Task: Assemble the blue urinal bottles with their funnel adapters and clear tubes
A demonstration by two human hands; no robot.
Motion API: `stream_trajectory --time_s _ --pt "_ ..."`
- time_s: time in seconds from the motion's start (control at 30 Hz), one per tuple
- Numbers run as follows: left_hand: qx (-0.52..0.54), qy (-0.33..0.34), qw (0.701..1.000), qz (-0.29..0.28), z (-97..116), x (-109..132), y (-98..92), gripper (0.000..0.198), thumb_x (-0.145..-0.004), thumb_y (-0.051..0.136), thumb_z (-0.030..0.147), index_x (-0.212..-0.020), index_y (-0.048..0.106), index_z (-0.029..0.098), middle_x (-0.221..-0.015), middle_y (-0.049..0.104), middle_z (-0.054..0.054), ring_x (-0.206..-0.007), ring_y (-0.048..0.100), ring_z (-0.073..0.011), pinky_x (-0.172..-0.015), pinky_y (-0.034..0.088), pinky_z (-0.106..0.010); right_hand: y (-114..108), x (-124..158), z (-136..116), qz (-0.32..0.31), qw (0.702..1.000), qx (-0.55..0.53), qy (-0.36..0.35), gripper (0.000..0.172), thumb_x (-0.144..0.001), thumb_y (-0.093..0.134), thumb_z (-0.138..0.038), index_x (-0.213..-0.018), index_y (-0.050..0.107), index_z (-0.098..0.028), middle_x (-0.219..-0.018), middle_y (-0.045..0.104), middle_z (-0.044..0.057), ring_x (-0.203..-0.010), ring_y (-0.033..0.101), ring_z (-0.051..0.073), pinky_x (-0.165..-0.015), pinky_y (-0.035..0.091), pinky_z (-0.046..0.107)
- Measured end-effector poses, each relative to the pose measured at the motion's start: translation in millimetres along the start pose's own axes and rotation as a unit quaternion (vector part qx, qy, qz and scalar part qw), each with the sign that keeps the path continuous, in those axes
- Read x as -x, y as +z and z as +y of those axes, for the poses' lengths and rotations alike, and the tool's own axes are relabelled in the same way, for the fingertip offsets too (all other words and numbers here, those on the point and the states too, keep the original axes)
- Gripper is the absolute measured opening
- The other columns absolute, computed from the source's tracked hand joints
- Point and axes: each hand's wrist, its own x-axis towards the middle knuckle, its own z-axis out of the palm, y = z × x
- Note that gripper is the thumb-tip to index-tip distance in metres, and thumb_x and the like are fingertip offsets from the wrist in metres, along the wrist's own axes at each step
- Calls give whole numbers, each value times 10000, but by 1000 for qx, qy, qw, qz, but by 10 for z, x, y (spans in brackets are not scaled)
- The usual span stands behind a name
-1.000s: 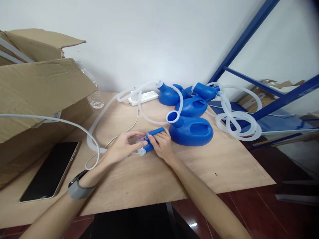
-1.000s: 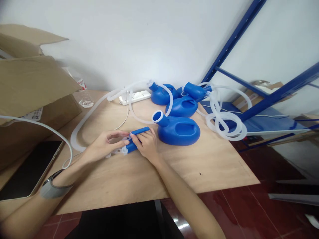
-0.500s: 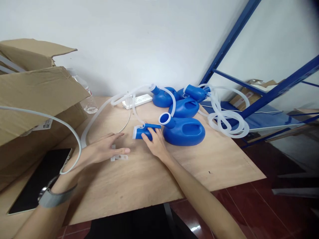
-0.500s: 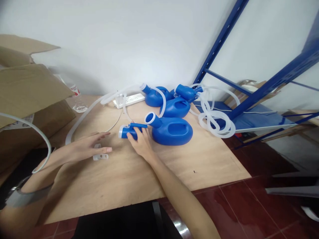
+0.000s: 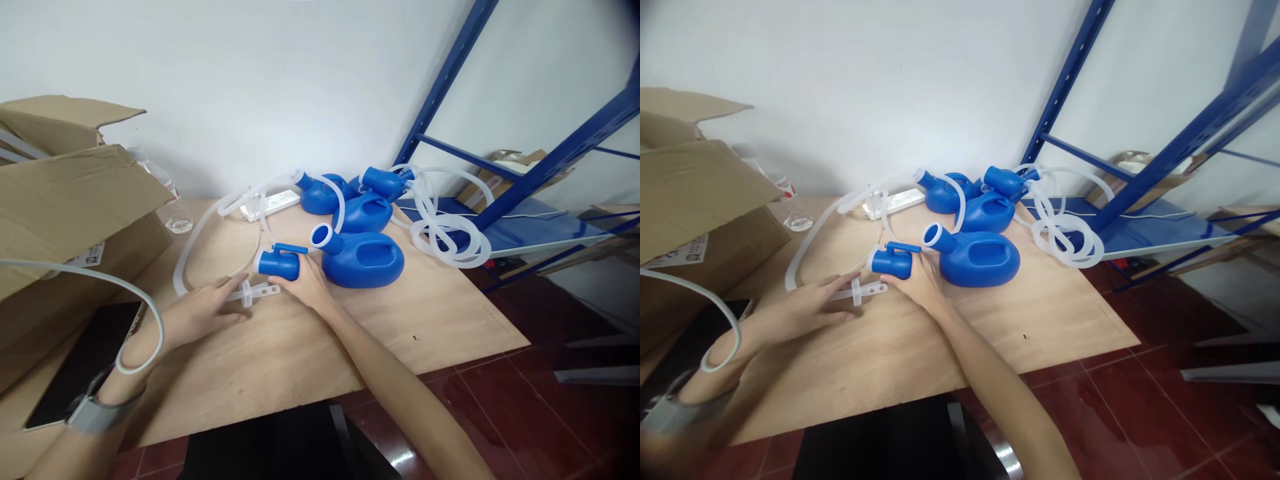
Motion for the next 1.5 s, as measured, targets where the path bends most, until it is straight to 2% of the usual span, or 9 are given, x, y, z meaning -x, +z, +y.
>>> stream_trajectory --time_s 0.17,0.3,0.5,0.73,0.83,0.97,1.13,1.23,1.5 --pt "8 31 999 34 188 -112 -36 679 -863 598 524 -1459 601 199 -1369 736 -150 -1082 764 -341 -929 581 -408 10 -11 3 24 999 -41 -6 758 -684 970 -434 -1341 663 -212 -1425 631 175 -1351 625 346 -1193 482 514" --pt "4 31 997 65 144 -101 -324 614 -815 629 520 -1352 624 221 -1137 815 -98 -824 773 -283 -824 579 -379 43 -39 61 19 990 -118 75 840 -665 963 -496 -1377 619 -213 -1324 725 149 -1278 677 338 -1129 534 526" --pt "-37 48 980 189 271 -179 -734 570 -870 582 623 -1302 667 261 -1166 806 -69 -961 755 -326 -870 566 -396 51 -17 60 -36 981 -164 92 889 -689 944 -533 -1455 581 -265 -1302 766 107 -1266 702 315 -1100 557 515" --pt "-138 57 972 181 901 -845 -577 652 -917 472 592 -1407 651 201 -1190 791 -126 -1098 733 -369 -964 531 -439 -38 65 -31 -21 997 -77 -12 520 -955 735 -499 -1417 632 -284 -1426 663 100 -1350 647 261 -1182 514 441" --pt "-148 91 972 158 1084 -1028 -524 607 -956 441 550 -1397 644 185 -1139 796 -123 -1072 738 -359 -919 532 -417 -274 207 -113 7 996 0 -92 382 -1005 676 -454 -1343 688 -277 -1376 701 102 -1274 694 268 -1117 567 448" --pt "-135 141 973 120 1135 -1104 -515 545 -998 432 554 -1323 649 173 -1145 781 -133 -1055 734 -350 -878 525 -400 -1030 315 -128 97 972 73 -203 171 -1013 638 -293 -1126 766 -286 -1128 798 70 -1052 764 257 -961 627 444" --pt "-114 167 975 96 1141 -1131 -458 522 -1056 393 543 -1343 614 168 -1109 767 -131 -997 726 -313 -847 506 -378 -1897 22 347 137 967 207 -63 371 -934 707 -553 -1177 761 -278 -1264 760 123 -1240 684 377 -1086 521 611" --pt "-100 168 977 89 1162 -1172 -383 560 -1092 331 533 -1466 549 179 -1153 761 -128 -1028 724 -306 -869 505 -379 -1925 -119 702 61 981 184 -15 468 -965 604 -638 -1229 725 -270 -1324 739 118 -1247 678 367 -1079 515 600" --pt "-103 176 976 72 1112 -1238 -285 833 -983 659 573 -1661 341 208 -1440 662 -156 -1234 673 -345 -997 493 -378 -1673 -138 852 114 980 163 2 431 -917 633 -675 -1040 724 -272 -1114 788 94 -1048 733 362 -947 559 540"
